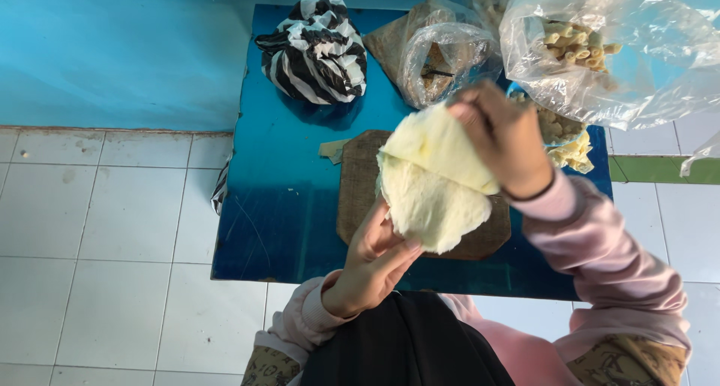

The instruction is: The person peels a thin translucent layer off round flat dough discs on a wooden board, stacking the peeled sheets aside. They then use a knife to cut the discs into smaller pieces, fold the pieces, and stack the cut pieces on the table.

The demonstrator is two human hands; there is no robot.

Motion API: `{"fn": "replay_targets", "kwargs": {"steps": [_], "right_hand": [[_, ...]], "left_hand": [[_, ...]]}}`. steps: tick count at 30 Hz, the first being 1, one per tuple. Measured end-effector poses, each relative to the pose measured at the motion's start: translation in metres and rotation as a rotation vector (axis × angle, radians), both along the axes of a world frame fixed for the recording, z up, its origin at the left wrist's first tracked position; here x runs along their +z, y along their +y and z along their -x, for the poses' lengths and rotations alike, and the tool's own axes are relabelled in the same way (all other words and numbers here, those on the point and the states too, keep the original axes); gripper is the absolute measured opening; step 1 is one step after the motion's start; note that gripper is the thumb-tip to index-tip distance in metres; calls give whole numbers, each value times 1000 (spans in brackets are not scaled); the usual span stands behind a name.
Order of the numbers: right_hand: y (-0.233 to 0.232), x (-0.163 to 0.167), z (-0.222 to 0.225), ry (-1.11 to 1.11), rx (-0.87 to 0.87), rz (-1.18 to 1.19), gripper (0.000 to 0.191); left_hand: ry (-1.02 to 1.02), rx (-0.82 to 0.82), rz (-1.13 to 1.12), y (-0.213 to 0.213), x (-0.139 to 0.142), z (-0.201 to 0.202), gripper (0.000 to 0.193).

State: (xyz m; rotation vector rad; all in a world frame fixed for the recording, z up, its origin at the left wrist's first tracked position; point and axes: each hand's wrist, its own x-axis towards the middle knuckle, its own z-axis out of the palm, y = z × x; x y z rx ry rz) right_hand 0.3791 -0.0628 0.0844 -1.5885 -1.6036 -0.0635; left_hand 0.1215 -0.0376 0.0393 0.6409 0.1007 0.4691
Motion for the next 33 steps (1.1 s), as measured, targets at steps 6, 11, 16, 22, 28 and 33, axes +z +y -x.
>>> {"fn": "replay_targets", "kwargs": {"steps": [6, 11, 16, 22, 28, 33], "right_hand": [[6, 11, -37, 105, -33, 90, 20], [15, 11, -53, 5, -80, 59, 19], [18, 19, -56, -107, -77, 2, 16], [18, 50, -41, -287, -126, -2, 20], [-9, 49, 10, -279, 63, 33, 16], [-10, 2, 28, 6, 58, 179, 14]], "left_hand": [[-55, -80, 91, 8, 1, 22, 83], [-9, -74, 140, 15, -4, 43, 85], [31, -34, 135, 23, -19, 74, 84], [-11, 262, 137, 34, -42, 132, 82], [-94, 544, 114, 50, -59, 158, 86], [-120, 502, 159, 51, -67, 152, 84]]}}
